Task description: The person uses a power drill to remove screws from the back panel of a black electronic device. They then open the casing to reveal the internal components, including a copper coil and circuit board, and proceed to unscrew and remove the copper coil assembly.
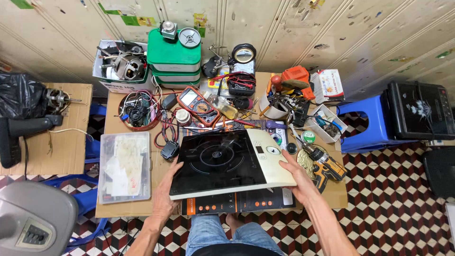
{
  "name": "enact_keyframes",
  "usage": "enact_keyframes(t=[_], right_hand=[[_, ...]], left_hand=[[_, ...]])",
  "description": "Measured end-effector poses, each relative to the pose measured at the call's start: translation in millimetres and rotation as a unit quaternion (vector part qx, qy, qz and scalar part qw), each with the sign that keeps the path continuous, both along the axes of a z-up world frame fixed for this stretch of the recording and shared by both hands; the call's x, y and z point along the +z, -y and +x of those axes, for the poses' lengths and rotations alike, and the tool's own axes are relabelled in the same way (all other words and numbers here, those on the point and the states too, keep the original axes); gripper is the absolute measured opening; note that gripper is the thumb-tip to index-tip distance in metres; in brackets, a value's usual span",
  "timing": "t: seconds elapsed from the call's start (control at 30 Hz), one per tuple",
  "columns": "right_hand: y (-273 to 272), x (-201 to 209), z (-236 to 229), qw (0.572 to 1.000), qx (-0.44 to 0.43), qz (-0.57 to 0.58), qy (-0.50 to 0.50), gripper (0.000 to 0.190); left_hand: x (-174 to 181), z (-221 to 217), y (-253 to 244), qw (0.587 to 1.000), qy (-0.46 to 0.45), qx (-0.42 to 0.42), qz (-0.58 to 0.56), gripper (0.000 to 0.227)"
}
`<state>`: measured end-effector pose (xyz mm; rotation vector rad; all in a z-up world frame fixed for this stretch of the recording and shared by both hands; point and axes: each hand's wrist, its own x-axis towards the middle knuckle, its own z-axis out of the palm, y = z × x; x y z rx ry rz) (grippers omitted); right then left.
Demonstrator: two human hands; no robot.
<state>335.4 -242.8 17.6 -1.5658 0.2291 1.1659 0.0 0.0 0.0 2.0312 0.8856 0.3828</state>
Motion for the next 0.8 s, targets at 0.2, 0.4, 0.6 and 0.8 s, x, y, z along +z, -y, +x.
enact_keyframes(t=[0.2,0.4,0.6,0.8], right_hand=[[-5.8,61.9,14.9,0.995,0.053,0.079,0.040,0.060],[-38.0,115.8,26.6,0.991,0.104,0.043,0.066,0.075],[-45.0,-4.0,43.5,0.966,0.177,-0.162,0.098,0.069],[-46.2,-84.8,48.2,0.956,0.157,-0.247,0.029,0.068]], left_hand=[[26.0,0.8,-19.3,0.998,-0.039,-0.034,0.023,0.075],[34.6,18.7,-4.0,0.983,-0.005,0.109,-0.146,0.066],[21.2,42.1,-3.0,0.915,-0.063,0.218,-0.334,0.067],[-44.8,42.1,-4.8,0.897,-0.202,0.225,-0.324,0.086]])
